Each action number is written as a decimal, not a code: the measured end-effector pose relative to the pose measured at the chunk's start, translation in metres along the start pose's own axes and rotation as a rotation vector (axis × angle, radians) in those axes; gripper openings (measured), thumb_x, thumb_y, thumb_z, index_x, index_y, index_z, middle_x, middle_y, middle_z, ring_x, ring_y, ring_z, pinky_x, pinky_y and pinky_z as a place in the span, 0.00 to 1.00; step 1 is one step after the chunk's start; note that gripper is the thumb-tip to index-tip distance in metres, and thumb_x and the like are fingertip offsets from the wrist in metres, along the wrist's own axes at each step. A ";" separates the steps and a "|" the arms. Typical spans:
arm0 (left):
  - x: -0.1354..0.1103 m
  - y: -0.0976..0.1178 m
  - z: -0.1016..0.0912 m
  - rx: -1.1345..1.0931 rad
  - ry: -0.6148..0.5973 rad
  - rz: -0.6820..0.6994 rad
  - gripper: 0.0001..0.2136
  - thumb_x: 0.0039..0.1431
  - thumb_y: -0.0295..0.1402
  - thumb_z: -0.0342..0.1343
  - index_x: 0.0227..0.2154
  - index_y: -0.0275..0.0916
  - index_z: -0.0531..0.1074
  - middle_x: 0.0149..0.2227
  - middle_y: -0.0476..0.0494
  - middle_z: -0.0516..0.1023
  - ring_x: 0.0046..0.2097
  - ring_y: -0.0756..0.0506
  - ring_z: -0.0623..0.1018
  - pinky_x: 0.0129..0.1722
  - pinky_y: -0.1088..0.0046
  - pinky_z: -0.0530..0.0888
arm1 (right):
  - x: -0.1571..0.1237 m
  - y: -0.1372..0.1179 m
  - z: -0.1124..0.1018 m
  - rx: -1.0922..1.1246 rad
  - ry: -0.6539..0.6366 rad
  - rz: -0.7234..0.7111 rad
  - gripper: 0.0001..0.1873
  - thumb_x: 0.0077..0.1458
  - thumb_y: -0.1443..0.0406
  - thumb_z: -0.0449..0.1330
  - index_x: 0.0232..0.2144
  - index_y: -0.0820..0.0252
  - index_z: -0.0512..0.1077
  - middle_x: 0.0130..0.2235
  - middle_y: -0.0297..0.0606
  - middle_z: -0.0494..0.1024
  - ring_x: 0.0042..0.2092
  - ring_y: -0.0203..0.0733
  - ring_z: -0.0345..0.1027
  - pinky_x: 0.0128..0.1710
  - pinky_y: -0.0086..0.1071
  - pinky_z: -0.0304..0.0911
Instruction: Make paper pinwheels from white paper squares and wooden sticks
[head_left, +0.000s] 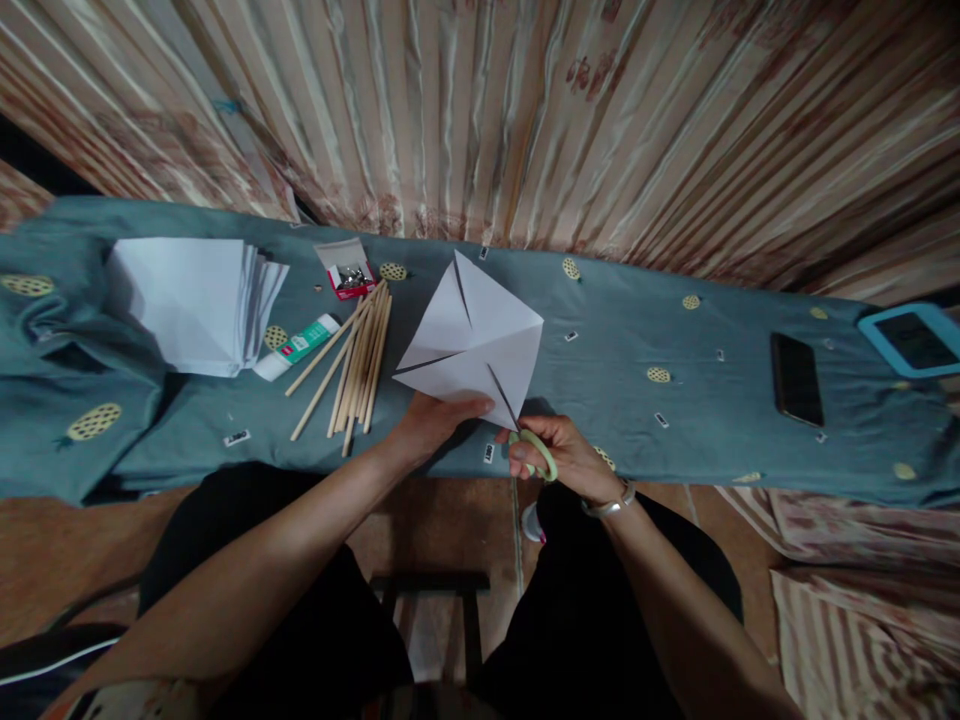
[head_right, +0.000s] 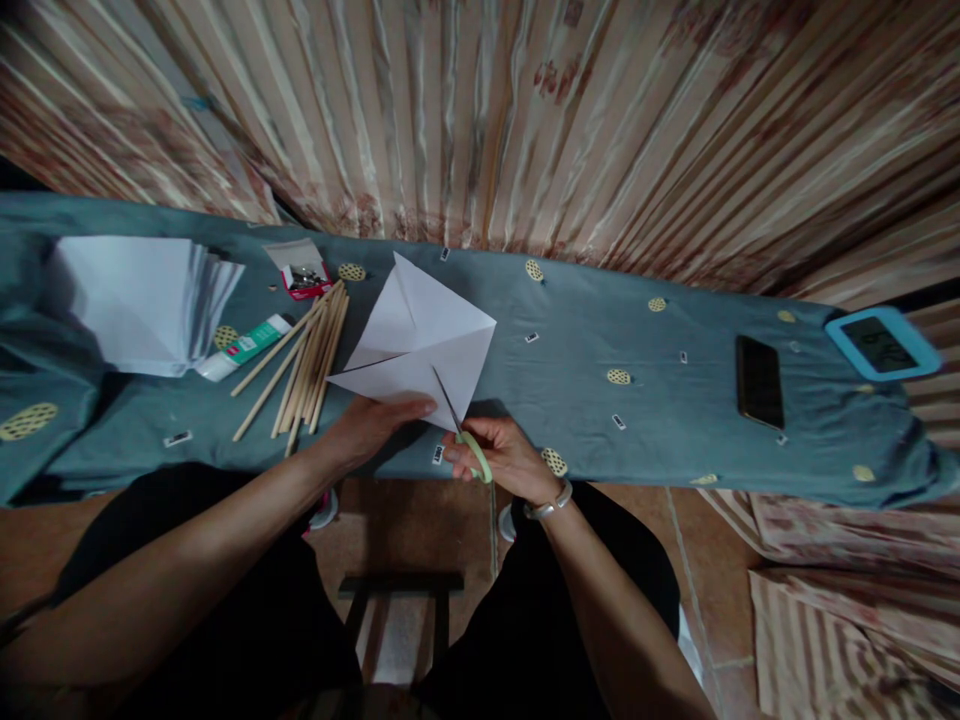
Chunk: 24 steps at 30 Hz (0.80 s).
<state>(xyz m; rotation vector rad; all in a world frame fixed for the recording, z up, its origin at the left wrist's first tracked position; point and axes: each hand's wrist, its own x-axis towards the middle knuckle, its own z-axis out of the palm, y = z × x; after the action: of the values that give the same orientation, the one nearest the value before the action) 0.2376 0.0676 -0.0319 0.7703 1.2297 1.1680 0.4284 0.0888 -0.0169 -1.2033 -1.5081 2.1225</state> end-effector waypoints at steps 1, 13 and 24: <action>0.000 0.000 0.000 -0.006 -0.003 0.000 0.10 0.40 0.37 0.66 0.25 0.38 0.73 0.33 0.43 0.78 0.38 0.43 0.75 0.48 0.62 0.71 | 0.000 0.001 0.000 0.001 -0.001 -0.003 0.24 0.40 0.48 0.72 0.29 0.62 0.74 0.21 0.28 0.75 0.21 0.28 0.64 0.22 0.23 0.61; 0.001 0.000 0.000 -0.039 0.016 0.029 0.12 0.40 0.36 0.66 0.28 0.38 0.73 0.34 0.45 0.78 0.38 0.44 0.74 0.48 0.63 0.70 | 0.001 0.000 0.000 0.014 0.014 0.001 0.24 0.38 0.48 0.73 0.28 0.61 0.75 0.20 0.28 0.75 0.20 0.28 0.64 0.21 0.23 0.61; -0.001 0.002 0.000 0.009 -0.027 0.001 0.10 0.42 0.37 0.65 0.24 0.37 0.74 0.31 0.43 0.78 0.40 0.42 0.75 0.49 0.62 0.70 | 0.001 -0.003 0.002 0.043 0.023 0.051 0.24 0.35 0.50 0.74 0.26 0.61 0.73 0.20 0.27 0.75 0.20 0.28 0.64 0.20 0.22 0.59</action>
<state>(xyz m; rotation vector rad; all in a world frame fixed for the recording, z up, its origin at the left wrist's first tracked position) 0.2367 0.0671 -0.0297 0.7907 1.2136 1.1499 0.4257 0.0895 -0.0146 -1.2593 -1.4302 2.1544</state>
